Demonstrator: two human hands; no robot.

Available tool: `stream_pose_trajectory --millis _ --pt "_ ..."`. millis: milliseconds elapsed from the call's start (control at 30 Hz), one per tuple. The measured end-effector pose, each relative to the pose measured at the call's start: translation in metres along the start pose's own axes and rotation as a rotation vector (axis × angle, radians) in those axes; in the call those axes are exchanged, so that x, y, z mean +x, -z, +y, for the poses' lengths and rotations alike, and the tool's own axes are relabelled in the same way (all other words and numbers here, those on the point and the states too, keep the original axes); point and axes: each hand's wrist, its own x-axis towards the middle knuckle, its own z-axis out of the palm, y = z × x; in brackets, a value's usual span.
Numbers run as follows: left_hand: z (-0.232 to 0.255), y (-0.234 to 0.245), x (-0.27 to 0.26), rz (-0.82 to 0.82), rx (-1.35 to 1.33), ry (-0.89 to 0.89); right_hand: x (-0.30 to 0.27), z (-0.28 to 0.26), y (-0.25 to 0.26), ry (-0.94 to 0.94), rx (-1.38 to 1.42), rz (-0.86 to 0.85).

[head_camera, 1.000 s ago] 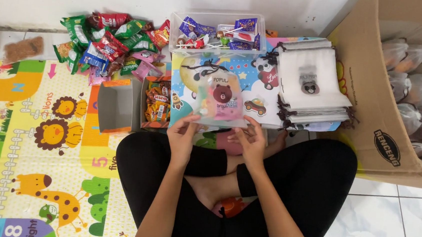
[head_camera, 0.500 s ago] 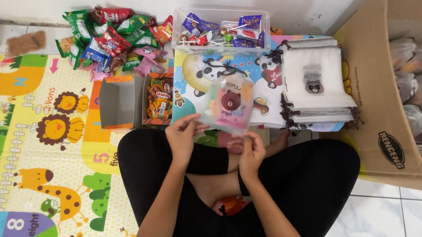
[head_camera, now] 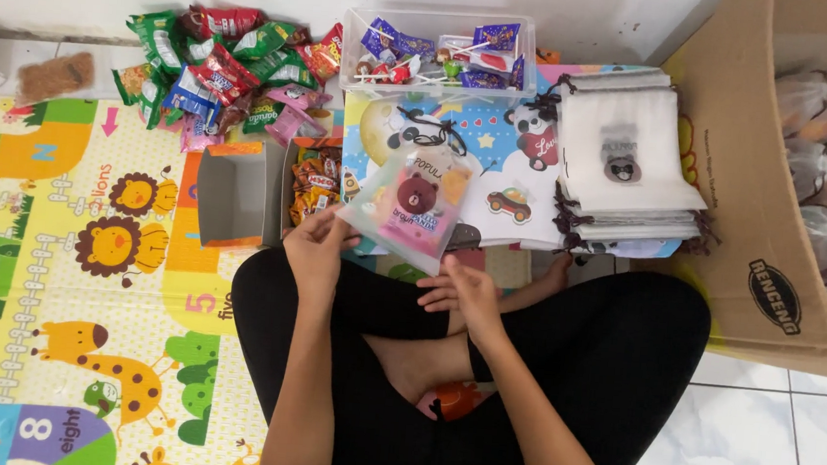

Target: The person is packing various small snack packets, such as candies and chips, into small decorated plastic bags while sitting on the floor.

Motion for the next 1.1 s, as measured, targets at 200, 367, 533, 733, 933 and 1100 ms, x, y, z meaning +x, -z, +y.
stream_pose_trajectory --millis 200,367,533,733,933,1100 --pt "-0.011 0.007 0.011 0.05 -0.025 0.014 -0.004 0.0 -0.001 0.102 -0.036 0.052" --pt "-0.001 0.011 0.012 0.059 -0.048 0.017 -0.011 -0.014 -0.009 0.057 -0.016 0.084" --pt "-0.006 -0.001 0.006 0.043 -0.169 0.01 -0.004 0.002 -0.015 0.027 -0.02 0.004" --pt "-0.025 0.003 0.014 0.041 -0.167 -0.048 -0.008 -0.002 -0.02 0.086 -0.051 0.022" --pt "0.006 -0.01 -0.003 0.208 -0.264 -0.056 -0.006 0.01 -0.017 0.02 -0.052 -0.016" --pt "0.019 -0.02 -0.037 0.265 0.382 -0.485 0.005 0.021 -0.002 -0.032 -0.003 -0.01"
